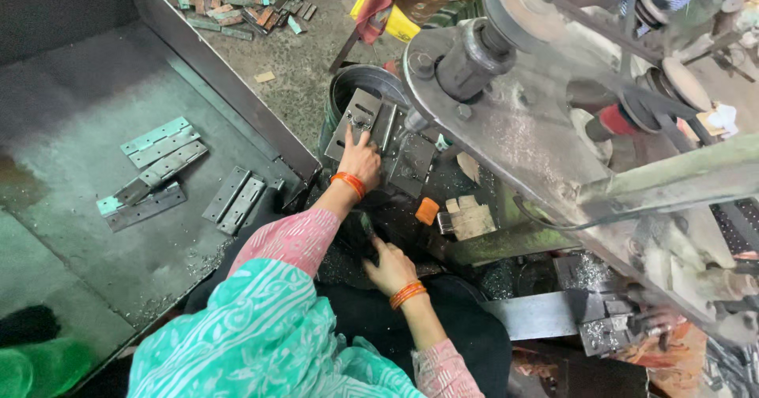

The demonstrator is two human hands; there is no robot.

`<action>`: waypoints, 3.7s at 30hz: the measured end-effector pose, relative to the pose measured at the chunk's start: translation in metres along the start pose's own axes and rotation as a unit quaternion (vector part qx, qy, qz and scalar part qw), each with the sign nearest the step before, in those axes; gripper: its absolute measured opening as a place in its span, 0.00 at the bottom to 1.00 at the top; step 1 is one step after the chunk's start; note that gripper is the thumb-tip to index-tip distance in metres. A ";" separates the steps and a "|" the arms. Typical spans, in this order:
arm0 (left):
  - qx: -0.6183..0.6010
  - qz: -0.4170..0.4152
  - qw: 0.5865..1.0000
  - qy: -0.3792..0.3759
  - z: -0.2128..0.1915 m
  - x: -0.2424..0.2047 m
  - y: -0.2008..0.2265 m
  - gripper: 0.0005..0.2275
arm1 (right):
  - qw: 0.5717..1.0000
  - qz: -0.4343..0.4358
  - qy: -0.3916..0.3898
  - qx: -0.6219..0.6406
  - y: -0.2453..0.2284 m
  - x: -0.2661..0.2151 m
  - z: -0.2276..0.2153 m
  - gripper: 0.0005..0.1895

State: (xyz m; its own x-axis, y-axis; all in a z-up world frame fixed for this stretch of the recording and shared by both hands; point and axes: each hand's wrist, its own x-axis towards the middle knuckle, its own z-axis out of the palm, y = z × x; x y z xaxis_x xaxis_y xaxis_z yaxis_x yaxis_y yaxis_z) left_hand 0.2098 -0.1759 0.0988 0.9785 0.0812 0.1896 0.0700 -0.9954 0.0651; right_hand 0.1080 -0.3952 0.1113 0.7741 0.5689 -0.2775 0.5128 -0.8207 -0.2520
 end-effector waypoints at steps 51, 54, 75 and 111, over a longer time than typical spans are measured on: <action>-0.034 0.028 0.999 -0.023 0.007 -0.042 -0.008 0.16 | 0.985 -0.122 0.113 0.040 -0.018 0.037 -0.067 0.28; -0.060 0.012 0.997 -0.036 0.012 -0.031 -0.008 0.17 | 0.999 -0.019 -0.015 -0.031 -0.023 0.008 -0.036 0.36; -0.045 -0.031 0.996 0.067 0.026 -0.005 -0.005 0.13 | 0.998 0.017 0.055 0.034 0.002 -0.011 0.047 0.33; -0.018 -0.081 0.996 -0.015 0.021 0.028 0.007 0.19 | 0.999 0.000 0.047 0.020 0.014 -0.001 0.044 0.30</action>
State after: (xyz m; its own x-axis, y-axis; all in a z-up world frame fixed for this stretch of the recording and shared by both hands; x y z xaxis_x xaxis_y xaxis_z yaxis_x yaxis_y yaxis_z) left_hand 0.2412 -0.1815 0.0842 0.9603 0.2381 0.1453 0.2204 -0.9670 0.1279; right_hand 0.0982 -0.4046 0.0678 0.8065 0.5595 -0.1908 0.4985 -0.8172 -0.2893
